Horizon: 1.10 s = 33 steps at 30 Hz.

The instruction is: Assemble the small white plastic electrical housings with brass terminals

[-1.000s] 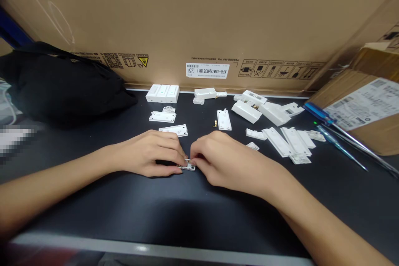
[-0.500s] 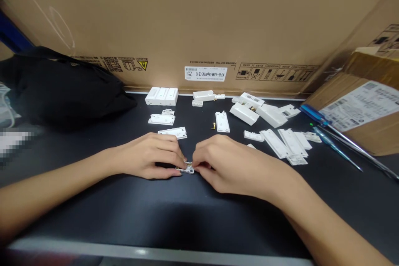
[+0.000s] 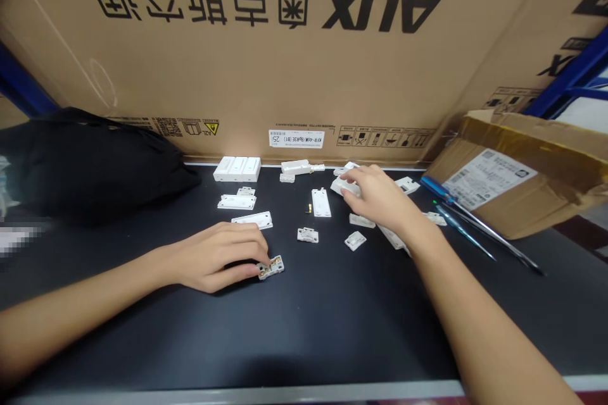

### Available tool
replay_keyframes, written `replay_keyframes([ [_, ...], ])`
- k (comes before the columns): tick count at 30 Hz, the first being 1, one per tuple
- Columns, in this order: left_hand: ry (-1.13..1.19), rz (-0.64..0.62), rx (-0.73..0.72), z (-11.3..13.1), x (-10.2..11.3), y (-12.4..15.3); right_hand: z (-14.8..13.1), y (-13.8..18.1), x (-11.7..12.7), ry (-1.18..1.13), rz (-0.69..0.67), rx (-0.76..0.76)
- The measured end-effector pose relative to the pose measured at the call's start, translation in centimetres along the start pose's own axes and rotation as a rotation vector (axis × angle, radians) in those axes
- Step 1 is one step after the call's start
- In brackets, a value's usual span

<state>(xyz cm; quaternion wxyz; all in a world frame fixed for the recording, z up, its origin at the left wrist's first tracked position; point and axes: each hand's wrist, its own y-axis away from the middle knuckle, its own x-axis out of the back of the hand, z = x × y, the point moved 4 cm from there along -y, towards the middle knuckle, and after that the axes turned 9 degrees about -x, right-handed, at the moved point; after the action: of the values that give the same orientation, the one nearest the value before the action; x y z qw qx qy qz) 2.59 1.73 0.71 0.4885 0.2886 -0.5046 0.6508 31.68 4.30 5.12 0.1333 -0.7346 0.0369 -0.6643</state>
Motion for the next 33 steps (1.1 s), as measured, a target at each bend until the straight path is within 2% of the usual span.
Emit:
replay_keyframes([
  [4,-0.023,-0.014,0.0,0.2,0.1,0.1,1.9,-0.7,-1.9,0.1,-0.059,-0.071],
  [9,-0.015,0.005,0.047,0.1,0.1,0.2,0.4,-3.5,-1.8,0.169,-0.002,-0.117],
  [15,-0.04,-0.014,0.003,0.2,0.3,-0.2,-1.3,-8.5,-3.8,0.163,-0.118,-0.02],
  [21,-0.051,0.004,0.032,0.0,0.1,0.0,-1.3,-10.8,-6.2,0.158,-0.238,0.053],
  [33,0.109,0.063,0.071,-0.3,0.0,0.3,-3.1,-11.7,-5.4,0.335,-0.382,0.017],
])
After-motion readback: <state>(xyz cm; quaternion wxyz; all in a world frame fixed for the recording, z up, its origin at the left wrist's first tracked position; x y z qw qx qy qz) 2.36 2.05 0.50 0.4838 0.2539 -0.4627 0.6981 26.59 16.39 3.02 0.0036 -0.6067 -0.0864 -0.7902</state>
